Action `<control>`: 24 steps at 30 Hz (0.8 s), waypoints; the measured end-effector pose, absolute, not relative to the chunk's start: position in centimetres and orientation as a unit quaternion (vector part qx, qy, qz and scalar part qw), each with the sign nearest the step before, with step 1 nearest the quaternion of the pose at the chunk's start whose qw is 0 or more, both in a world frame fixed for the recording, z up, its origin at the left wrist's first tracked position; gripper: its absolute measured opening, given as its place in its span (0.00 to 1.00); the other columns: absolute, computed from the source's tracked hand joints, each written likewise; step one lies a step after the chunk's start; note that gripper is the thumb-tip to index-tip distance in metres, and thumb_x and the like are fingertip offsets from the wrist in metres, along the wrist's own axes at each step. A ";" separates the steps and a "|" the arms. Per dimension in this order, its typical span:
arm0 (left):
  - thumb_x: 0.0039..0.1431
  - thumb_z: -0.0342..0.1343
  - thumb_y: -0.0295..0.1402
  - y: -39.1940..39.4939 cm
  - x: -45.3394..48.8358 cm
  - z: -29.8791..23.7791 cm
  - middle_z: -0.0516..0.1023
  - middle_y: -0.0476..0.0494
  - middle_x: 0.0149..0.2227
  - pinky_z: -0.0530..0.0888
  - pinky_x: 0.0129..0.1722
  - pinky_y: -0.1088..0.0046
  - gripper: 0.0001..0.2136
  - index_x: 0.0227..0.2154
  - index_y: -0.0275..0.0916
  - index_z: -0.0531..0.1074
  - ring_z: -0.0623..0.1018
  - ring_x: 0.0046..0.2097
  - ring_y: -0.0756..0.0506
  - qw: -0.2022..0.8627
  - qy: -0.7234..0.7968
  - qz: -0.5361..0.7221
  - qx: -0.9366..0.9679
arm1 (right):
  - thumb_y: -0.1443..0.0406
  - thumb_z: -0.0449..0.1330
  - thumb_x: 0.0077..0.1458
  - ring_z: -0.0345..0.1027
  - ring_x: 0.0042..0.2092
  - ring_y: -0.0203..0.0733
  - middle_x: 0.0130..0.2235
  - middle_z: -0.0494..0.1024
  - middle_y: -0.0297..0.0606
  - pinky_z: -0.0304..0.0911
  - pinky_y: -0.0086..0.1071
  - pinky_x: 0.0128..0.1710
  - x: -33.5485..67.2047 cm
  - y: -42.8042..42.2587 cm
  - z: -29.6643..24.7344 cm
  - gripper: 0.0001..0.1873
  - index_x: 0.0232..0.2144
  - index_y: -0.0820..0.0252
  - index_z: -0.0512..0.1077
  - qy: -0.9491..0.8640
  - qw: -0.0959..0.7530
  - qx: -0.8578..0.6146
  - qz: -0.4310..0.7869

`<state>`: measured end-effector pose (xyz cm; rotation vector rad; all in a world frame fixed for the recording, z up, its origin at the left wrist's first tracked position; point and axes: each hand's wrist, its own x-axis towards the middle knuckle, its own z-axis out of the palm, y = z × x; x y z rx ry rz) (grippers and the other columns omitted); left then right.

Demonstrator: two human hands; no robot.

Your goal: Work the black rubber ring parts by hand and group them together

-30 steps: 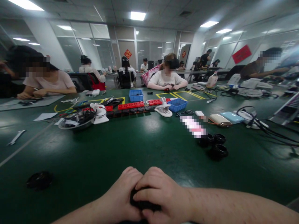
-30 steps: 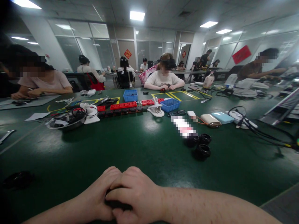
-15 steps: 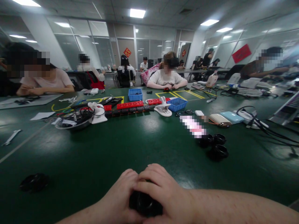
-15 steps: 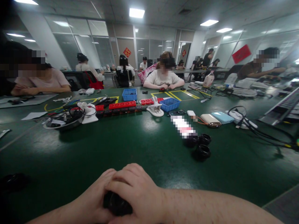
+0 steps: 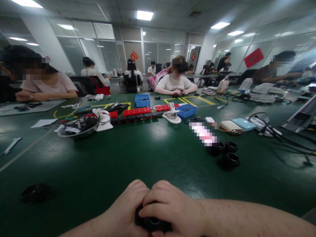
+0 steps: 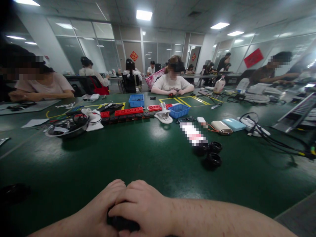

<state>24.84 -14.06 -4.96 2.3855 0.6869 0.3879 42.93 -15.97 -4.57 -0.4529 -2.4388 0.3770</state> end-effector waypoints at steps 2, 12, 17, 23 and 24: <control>0.41 0.62 0.35 -14.1 24.9 -4.6 0.72 0.52 0.29 0.64 0.38 0.69 0.11 0.30 0.41 0.70 0.70 0.33 0.46 0.307 0.245 0.129 0.910 | 0.61 0.54 0.52 0.64 0.44 0.36 0.43 0.72 0.39 0.59 0.31 0.45 43.0 -15.8 -4.6 0.17 0.44 0.64 0.64 -0.926 0.315 -0.150 0.144; 0.41 0.62 0.36 -13.9 24.7 -4.7 0.73 0.52 0.31 0.64 0.45 0.67 0.13 0.31 0.42 0.68 0.71 0.37 0.44 0.302 0.247 0.114 0.914 | 0.61 0.49 0.60 0.60 0.49 0.39 0.45 0.71 0.41 0.57 0.33 0.49 43.4 -16.0 -3.8 0.14 0.42 0.64 0.66 -0.933 0.314 -0.139 0.109; 0.44 0.62 0.37 -13.9 25.0 -4.8 0.73 0.50 0.33 0.65 0.41 0.67 0.12 0.32 0.41 0.68 0.71 0.36 0.44 0.312 0.254 0.110 0.909 | 0.50 0.52 0.55 0.63 0.39 0.39 0.38 0.72 0.39 0.59 0.33 0.39 42.8 -16.3 -4.9 0.20 0.38 0.61 0.66 -0.898 0.347 -0.247 0.108; 0.43 0.63 0.36 -13.9 25.1 -4.7 0.72 0.49 0.30 0.64 0.39 0.68 0.12 0.30 0.39 0.68 0.70 0.34 0.45 0.315 0.265 0.105 0.905 | 0.52 0.54 0.54 0.63 0.35 0.36 0.35 0.73 0.35 0.57 0.31 0.36 42.5 -16.2 -5.6 0.17 0.36 0.61 0.66 -0.909 0.333 -0.233 0.097; 0.42 0.63 0.35 -13.9 25.1 -4.6 0.72 0.49 0.31 0.64 0.39 0.68 0.12 0.30 0.39 0.68 0.70 0.34 0.45 0.317 0.264 0.102 0.905 | 0.54 0.55 0.53 0.63 0.36 0.36 0.37 0.73 0.35 0.58 0.31 0.36 42.6 -16.2 -5.3 0.16 0.37 0.61 0.67 -0.916 0.321 -0.217 0.101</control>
